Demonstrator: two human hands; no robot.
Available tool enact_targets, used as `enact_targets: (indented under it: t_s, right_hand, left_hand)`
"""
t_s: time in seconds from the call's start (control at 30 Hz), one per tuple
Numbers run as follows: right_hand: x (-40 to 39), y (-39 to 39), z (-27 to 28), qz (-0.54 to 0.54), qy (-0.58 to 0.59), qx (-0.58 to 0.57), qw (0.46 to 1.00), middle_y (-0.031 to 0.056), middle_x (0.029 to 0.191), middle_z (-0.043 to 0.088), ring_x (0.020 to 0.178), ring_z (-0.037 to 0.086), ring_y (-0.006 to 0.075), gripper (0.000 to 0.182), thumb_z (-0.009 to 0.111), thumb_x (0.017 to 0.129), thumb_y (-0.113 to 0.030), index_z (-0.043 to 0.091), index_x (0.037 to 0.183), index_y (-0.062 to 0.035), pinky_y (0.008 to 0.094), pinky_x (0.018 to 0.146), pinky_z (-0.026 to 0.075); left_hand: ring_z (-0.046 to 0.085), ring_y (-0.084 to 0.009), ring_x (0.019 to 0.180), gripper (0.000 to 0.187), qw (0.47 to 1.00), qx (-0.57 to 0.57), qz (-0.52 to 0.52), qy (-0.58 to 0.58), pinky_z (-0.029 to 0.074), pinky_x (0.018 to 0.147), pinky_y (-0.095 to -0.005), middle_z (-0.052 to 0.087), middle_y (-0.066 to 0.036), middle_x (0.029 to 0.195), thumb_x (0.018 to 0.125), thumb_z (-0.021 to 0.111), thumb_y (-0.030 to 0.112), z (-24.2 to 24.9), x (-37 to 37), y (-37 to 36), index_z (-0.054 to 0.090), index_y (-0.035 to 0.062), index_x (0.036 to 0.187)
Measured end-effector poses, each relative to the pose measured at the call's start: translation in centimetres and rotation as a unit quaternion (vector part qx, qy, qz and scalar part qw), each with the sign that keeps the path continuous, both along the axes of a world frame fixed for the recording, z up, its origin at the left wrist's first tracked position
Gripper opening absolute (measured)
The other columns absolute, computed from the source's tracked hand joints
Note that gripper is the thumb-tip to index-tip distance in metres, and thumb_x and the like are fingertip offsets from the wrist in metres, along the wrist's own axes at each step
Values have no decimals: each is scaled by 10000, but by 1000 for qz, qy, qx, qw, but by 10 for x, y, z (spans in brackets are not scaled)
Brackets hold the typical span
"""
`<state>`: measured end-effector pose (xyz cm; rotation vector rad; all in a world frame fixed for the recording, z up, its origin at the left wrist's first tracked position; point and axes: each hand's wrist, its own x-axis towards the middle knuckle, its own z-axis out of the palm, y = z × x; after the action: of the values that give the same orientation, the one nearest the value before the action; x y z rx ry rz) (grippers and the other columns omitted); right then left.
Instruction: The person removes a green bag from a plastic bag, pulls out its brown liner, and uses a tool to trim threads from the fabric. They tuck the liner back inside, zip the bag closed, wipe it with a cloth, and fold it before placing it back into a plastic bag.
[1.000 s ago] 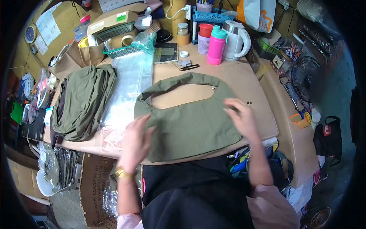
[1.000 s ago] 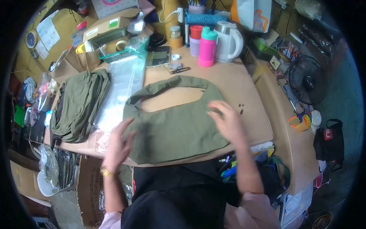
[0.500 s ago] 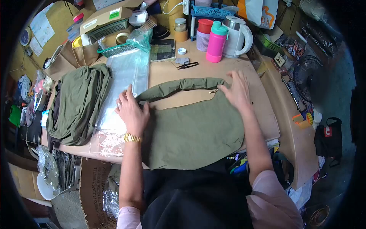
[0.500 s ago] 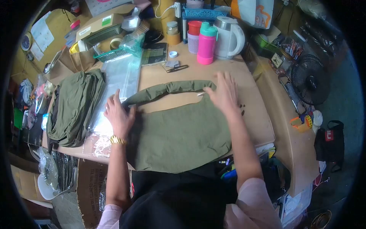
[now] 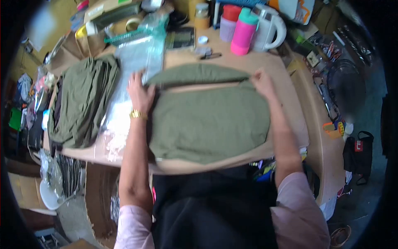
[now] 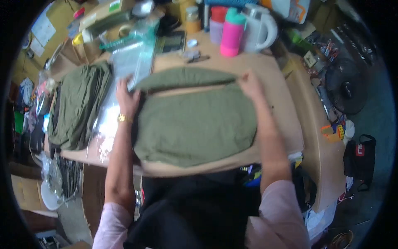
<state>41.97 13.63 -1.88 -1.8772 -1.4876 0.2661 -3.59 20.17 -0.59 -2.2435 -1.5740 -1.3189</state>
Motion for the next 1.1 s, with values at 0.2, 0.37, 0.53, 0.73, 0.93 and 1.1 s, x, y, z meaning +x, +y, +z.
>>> enact_targets:
  t_s: [0.2,0.37,0.53,0.73,0.93,1.1]
  right_hand:
    - [-22,-131,108,286,120,-98,946,26,995,591,945,565,131,331,789,713,-54,578,969,-46,286,784,480]
    - [-52,-182,89,328,-152,-91,928,61,994,579,942,571,215,305,778,671,-23,595,913,-54,329,853,455]
    - [-49,-183,103,261,41,-121,957,89,1060,595,1061,555,255,363,799,680,-66,603,985,-49,364,958,424]
    - [-96,-208,77,351,-165,50,920,103,1033,648,1031,612,294,310,768,746,-117,633,1018,-59,465,1022,417]
    - [-98,-200,95,185,-75,110,974,117,812,610,850,594,315,100,635,806,13,592,878,-41,441,876,441]
    - [-101,-197,94,276,-119,126,946,116,837,592,841,575,328,120,639,808,10,569,893,-40,421,835,416]
  left_hand:
    - [598,-286,1017,611,924,-235,-299,45,403,935,-391,656,-93,1057,587,909,276,96,-43,-135,669,68,1108]
    - [615,-297,951,310,954,-156,-227,116,433,875,-417,664,-86,946,679,786,43,59,-34,-198,695,87,973]
    - [621,-297,872,217,987,-69,-142,-14,469,797,-389,652,-86,887,737,670,-83,62,-43,-187,659,51,906]
    - [618,-272,826,140,984,-85,-141,75,426,780,-375,659,-76,889,801,706,5,48,-44,-183,666,68,919]
    - [621,-280,840,206,987,-27,-155,31,428,795,-383,655,-77,881,800,744,84,57,-41,-190,663,70,989]
    - [628,-275,855,284,965,-57,-226,124,406,893,-418,645,-81,886,783,773,195,89,0,-207,645,77,1008]
